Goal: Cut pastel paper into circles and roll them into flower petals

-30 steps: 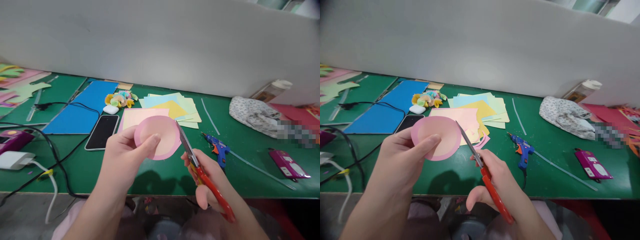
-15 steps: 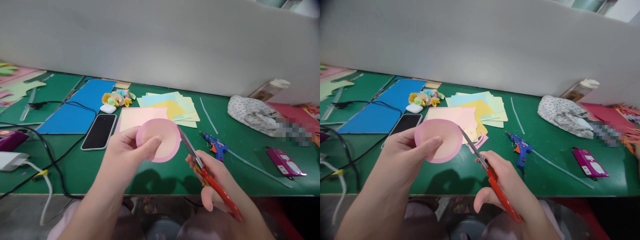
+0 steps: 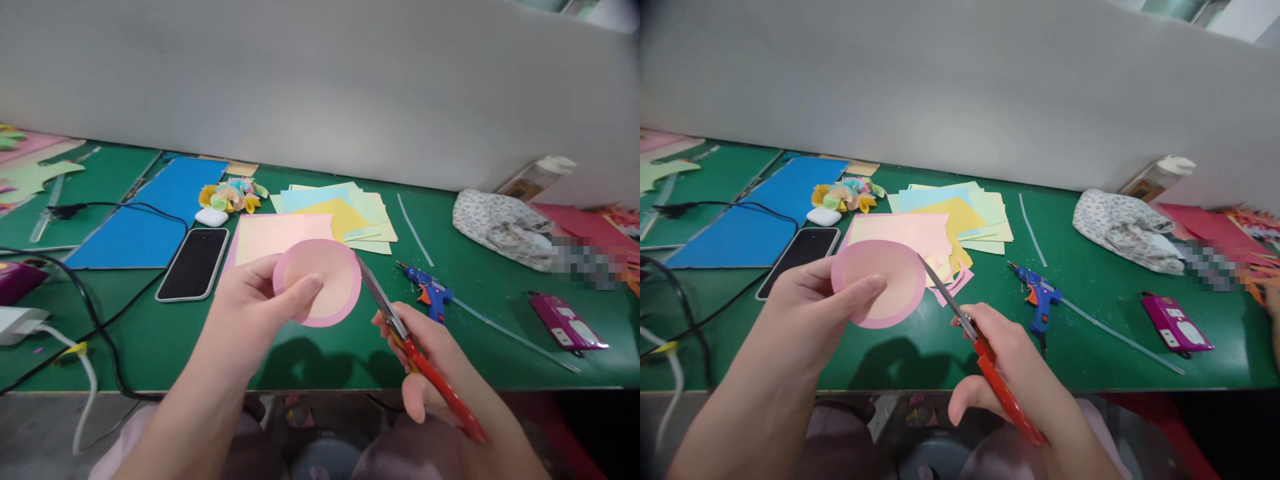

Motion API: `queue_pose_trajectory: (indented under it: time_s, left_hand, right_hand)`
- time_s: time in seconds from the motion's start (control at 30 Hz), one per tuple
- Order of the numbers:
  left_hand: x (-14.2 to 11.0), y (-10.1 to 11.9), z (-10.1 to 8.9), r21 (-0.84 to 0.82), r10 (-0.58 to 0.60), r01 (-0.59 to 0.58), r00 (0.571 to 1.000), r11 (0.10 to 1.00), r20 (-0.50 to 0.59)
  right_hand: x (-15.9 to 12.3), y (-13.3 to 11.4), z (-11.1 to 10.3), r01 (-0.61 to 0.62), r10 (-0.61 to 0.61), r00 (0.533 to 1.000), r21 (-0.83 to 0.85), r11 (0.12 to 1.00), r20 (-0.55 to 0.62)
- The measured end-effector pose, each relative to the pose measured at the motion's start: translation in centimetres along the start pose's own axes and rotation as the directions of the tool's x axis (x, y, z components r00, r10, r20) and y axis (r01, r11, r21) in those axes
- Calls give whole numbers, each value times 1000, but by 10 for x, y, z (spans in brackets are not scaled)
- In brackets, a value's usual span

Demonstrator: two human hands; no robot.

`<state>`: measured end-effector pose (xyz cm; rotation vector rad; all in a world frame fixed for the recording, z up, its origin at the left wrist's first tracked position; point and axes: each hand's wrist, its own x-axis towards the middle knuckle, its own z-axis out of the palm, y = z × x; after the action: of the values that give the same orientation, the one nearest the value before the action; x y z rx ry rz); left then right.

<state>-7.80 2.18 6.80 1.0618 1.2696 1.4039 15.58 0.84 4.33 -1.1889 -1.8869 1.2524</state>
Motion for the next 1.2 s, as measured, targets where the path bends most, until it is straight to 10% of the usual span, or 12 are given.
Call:
queue_pose_trajectory:
  time_s: [1.2]
  left_hand:
    - [-2,0,0,48,-66,60,990,997,124]
  right_hand:
    - [1,14,10,63,-64,998,91,994,11]
